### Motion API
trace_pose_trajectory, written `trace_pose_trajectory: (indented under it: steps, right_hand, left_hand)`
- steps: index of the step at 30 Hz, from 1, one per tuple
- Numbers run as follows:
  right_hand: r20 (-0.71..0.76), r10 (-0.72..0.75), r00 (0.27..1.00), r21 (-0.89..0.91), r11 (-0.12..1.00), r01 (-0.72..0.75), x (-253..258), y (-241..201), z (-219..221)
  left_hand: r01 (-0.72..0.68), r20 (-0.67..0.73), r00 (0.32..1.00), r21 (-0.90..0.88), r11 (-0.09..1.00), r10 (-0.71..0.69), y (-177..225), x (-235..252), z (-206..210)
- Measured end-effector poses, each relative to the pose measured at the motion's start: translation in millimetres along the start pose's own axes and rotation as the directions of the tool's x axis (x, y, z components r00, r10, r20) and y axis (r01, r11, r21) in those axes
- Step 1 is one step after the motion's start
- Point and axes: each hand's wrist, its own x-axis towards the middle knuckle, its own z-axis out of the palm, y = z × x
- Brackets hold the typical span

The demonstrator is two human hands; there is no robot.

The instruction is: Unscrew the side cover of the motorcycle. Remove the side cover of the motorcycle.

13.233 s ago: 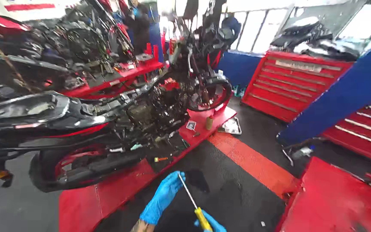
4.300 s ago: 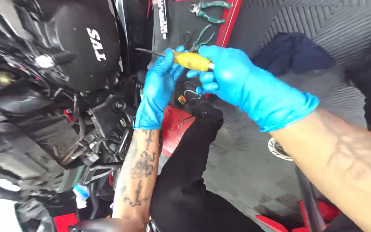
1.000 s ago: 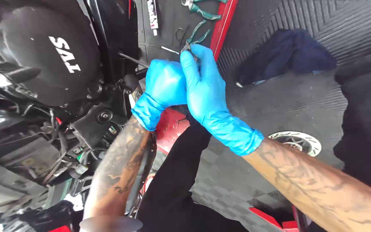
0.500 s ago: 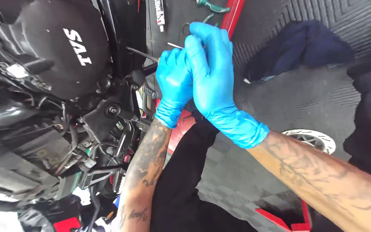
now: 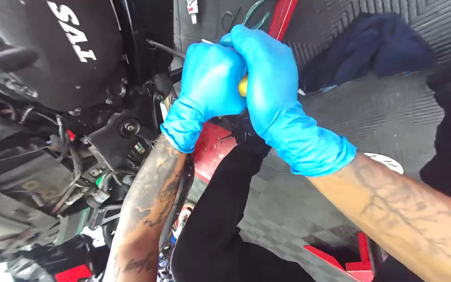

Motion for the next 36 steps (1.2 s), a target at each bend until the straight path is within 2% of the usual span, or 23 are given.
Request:
trace_pose_trajectory:
  steps: [1,3,4,6,7,9,12,14,16,18,20,22,23,25,26,28,29,32,36]
  right_hand:
    - [-0.009,-0.043,0.999,-0.007,0.999,0.043,1,-1,0]
    - [-0.029,-0.130,0.991,0.002,0.992,0.130,4,-5,1]
    - [-0.031,-0.156,0.987,0.014,0.987,0.157,6,-8,1]
    - [-0.049,-0.219,0.975,0.024,0.975,0.220,7,-6,3]
    - [-0.059,-0.230,0.971,0.021,0.973,0.232,6,-2,4]
    - [-0.061,-0.243,0.968,0.027,0.969,0.245,5,3,4]
    - [-0.063,-0.271,0.961,0.013,0.962,0.272,6,-5,5]
    - [-0.080,-0.235,0.969,0.000,0.972,0.236,8,-9,4]
    - [-0.068,-0.184,0.981,0.022,0.982,0.186,8,-10,3]
    - [-0.057,-0.093,0.994,0.053,0.994,0.096,6,-12,2]
    - [-0.025,-0.027,0.999,0.071,0.997,0.028,1,-16,2]
    - [-0.001,-0.099,0.995,0.052,0.994,0.099,-1,-15,4]
    - [0.009,-0.147,0.989,0.024,0.989,0.147,-1,-14,4]
    - [0.005,-0.223,0.975,-0.012,0.975,0.223,4,-9,2]
    - [-0.004,-0.246,0.969,-0.011,0.969,0.246,8,-8,1]
    - [-0.018,-0.299,0.954,-0.009,0.954,0.299,14,-7,1]
    - [-0.026,-0.332,0.943,-0.024,0.943,0.332,16,-7,1]
    - [-0.071,-0.402,0.913,-0.099,0.914,0.394,16,2,-1]
    - [-0.095,-0.394,0.914,-0.089,0.918,0.386,14,-8,3]
  left_hand:
    - [0.038,-0.057,0.998,0.026,0.999,-0.036,5,-2,1]
    - [0.109,-0.258,0.962,0.058,0.992,-0.091,18,-10,13]
    - [0.125,-0.367,0.926,0.087,0.988,-0.085,19,-15,27]
    - [0.099,-0.565,0.825,0.132,0.986,-0.008,-4,-25,78]
    - [0.110,-0.584,0.812,0.115,0.987,-0.023,-12,-29,94]
    - [0.256,-0.413,0.884,0.033,0.966,-0.221,-9,-30,88]
    - [0.069,-0.569,0.820,-0.013,0.998,-0.064,-53,-34,123]
    - [-0.026,-0.604,0.797,-0.037,0.999,-0.002,-59,-27,122]
    - [-0.104,-0.594,0.802,-0.042,0.994,0.059,-42,-12,87]
    - [-0.118,-0.451,0.889,-0.069,0.991,0.075,-13,3,35]
    - [-0.105,-0.319,0.945,-0.109,0.988,0.065,-5,6,13]
    - [-0.071,-0.277,0.961,-0.147,0.987,0.028,-6,3,7]
    - [-0.071,-0.321,0.947,-0.148,0.986,0.020,-10,-2,15]
    - [-0.100,-0.506,0.862,-0.104,0.990,0.034,-31,-22,61]
    - [-0.063,-0.530,0.848,-0.069,0.996,0.017,-37,-31,78]
    - [0.152,-0.413,0.900,-0.003,0.988,-0.140,-22,-38,79]
    - [0.235,-0.376,0.902,0.020,0.972,-0.211,-14,-35,76]
    - [0.240,-0.563,0.810,0.066,0.969,-0.162,-36,-38,122]
    - [0.201,-0.550,0.822,0.037,0.979,-0.148,-67,-36,131]
